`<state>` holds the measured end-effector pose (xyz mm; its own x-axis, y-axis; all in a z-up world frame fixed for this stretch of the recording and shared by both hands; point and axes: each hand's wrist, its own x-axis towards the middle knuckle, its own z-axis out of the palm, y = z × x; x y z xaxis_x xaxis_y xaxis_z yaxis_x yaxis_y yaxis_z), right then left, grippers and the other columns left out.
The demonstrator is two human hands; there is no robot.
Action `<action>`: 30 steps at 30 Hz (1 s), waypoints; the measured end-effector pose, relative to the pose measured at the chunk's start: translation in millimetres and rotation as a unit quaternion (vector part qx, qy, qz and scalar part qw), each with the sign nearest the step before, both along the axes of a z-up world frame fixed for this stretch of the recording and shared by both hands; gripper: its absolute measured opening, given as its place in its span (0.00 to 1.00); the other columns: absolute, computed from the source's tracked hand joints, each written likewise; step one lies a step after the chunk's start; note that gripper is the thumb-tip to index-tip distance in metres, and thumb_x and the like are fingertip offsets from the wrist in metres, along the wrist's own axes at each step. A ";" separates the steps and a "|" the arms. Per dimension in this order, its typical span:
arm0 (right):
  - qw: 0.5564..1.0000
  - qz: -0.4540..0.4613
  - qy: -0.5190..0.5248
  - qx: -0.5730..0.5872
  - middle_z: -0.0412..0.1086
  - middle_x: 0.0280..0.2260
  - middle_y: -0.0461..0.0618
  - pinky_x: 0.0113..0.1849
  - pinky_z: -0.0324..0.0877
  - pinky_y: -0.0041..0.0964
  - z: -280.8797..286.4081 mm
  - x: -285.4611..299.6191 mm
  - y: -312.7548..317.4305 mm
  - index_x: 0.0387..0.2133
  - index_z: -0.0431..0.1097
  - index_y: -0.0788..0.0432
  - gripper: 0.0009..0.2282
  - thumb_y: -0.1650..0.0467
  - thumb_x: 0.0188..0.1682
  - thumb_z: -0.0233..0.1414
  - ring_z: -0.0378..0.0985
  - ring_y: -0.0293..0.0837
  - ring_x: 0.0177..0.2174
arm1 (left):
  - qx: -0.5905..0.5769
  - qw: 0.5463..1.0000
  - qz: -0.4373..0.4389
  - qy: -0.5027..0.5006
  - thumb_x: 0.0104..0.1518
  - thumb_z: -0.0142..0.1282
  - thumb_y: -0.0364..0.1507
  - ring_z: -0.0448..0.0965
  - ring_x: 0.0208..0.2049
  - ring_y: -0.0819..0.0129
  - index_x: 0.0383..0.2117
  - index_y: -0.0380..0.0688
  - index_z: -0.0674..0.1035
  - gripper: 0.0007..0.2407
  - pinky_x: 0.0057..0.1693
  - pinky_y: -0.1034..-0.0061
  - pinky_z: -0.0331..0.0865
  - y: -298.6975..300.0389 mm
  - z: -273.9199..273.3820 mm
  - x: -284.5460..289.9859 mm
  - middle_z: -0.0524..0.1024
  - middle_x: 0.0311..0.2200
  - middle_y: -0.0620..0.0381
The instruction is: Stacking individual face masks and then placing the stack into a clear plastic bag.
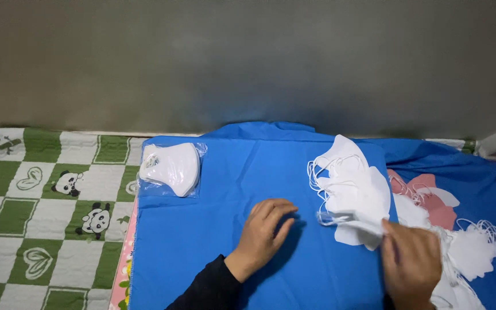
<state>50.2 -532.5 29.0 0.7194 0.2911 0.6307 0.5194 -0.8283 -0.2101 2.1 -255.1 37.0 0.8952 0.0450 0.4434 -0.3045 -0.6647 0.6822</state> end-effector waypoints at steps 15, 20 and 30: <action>0.979 0.051 0.097 -0.171 0.68 0.57 0.52 0.64 0.57 0.57 -68.3 27.6 -18.9 0.51 0.71 0.51 0.21 0.69 0.41 0.57 0.67 0.50 0.61 | 0.029 0.999 -0.022 0.022 0.60 0.56 0.28 0.68 0.58 0.51 0.44 0.41 0.80 0.09 0.64 0.59 0.62 2.6 -40.4 61.3 0.71 0.51 0.47; 0.975 0.025 0.169 -0.141 0.55 0.66 0.63 0.62 0.56 0.61 -77.1 14.0 -32.4 0.60 0.64 0.45 0.33 0.60 0.36 0.61 0.56 0.63 0.66 | 0.040 0.998 -0.018 0.042 0.62 0.50 0.30 0.67 0.60 0.50 0.50 0.37 0.78 0.14 0.66 0.59 0.60 -8.9 -59.6 141.4 0.72 0.55 0.44; 0.974 0.031 0.183 -0.134 0.58 0.65 0.63 0.62 0.57 0.58 -87.4 31.8 -24.8 0.56 0.69 0.45 0.25 0.62 0.41 0.59 0.58 0.66 0.65 | 0.050 0.984 -0.061 0.160 0.64 0.47 0.33 0.63 0.64 0.52 0.58 0.44 0.75 0.18 0.69 0.56 0.50 -76.1 -91.7 223.6 0.73 0.60 0.54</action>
